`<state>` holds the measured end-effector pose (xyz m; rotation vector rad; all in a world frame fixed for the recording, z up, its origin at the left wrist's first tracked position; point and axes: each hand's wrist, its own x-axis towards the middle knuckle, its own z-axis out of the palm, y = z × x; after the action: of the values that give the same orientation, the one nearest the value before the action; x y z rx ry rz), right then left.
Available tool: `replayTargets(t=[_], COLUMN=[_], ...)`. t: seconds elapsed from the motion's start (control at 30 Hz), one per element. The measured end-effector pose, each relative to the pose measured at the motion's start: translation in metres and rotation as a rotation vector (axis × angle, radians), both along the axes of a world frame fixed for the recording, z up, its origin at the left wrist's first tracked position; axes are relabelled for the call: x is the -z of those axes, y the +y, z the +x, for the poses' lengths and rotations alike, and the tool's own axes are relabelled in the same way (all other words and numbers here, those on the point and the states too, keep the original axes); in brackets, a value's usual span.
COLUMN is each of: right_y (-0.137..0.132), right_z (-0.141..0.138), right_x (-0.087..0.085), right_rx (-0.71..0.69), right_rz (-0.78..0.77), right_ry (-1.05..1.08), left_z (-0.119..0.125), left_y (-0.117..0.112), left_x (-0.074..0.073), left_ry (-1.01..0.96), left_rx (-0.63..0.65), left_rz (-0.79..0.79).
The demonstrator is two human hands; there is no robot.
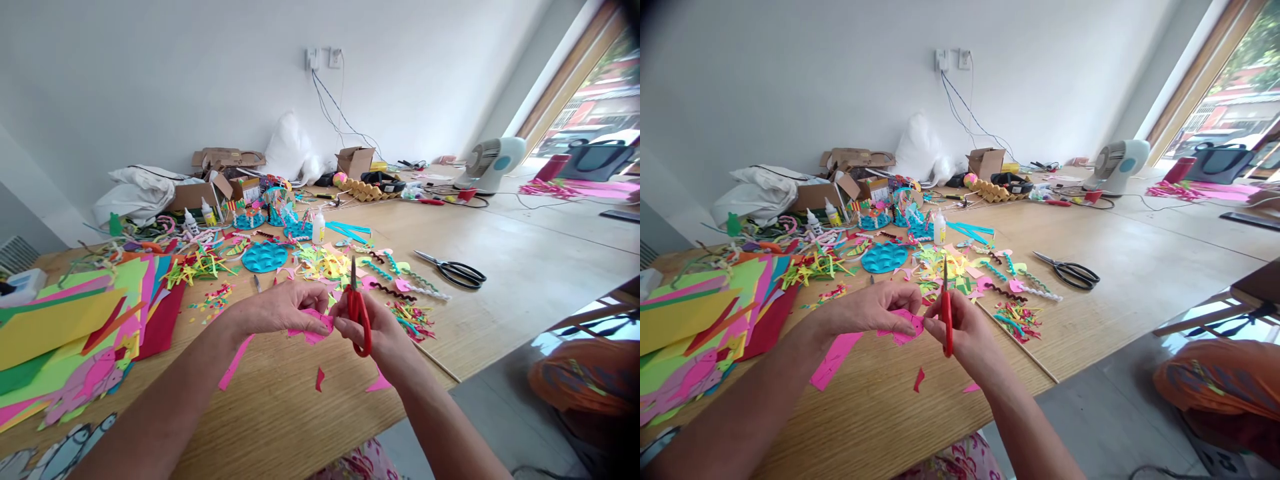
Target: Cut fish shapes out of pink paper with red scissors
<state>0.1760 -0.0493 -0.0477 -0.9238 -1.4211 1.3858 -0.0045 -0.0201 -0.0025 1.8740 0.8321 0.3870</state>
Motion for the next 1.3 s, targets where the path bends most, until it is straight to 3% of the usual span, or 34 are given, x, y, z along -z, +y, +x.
replayTargets(t=[0.23, 0.47, 0.67, 0.9, 1.0, 1.3], right_y=[0.006, 0.011, 0.016, 0.014, 0.015, 0.017], right_z=[-0.01, -0.012, -0.02, -0.035, -0.036, -0.03], right_x=[-0.011, -0.012, -0.009, -0.016, -0.018, -0.024], right_rx=[-0.06, 0.24, 0.351, 0.319, 0.287, 0.23], right_rz=[-0.02, 0.044, 0.109, 0.073, 0.048, 0.055], right_ry=[-0.036, 0.248, 0.413, 0.425, 0.415, 0.308], left_z=[-0.004, -0.009, -0.001, 0.013, 0.012, 0.006], left_y=[-0.004, 0.001, 0.001, -0.003, -0.003, -0.001], left_x=[-0.006, -0.009, -0.002, -0.002, -0.004, -0.004], left_ry=[-0.017, -0.276, -0.407, -0.4, -0.371, -0.414], left_rx=[-0.034, -0.344, -0.367, -0.454, -0.524, -0.574], left_rz=[0.038, 0.004, 0.018, 0.069, 0.073, 0.041])
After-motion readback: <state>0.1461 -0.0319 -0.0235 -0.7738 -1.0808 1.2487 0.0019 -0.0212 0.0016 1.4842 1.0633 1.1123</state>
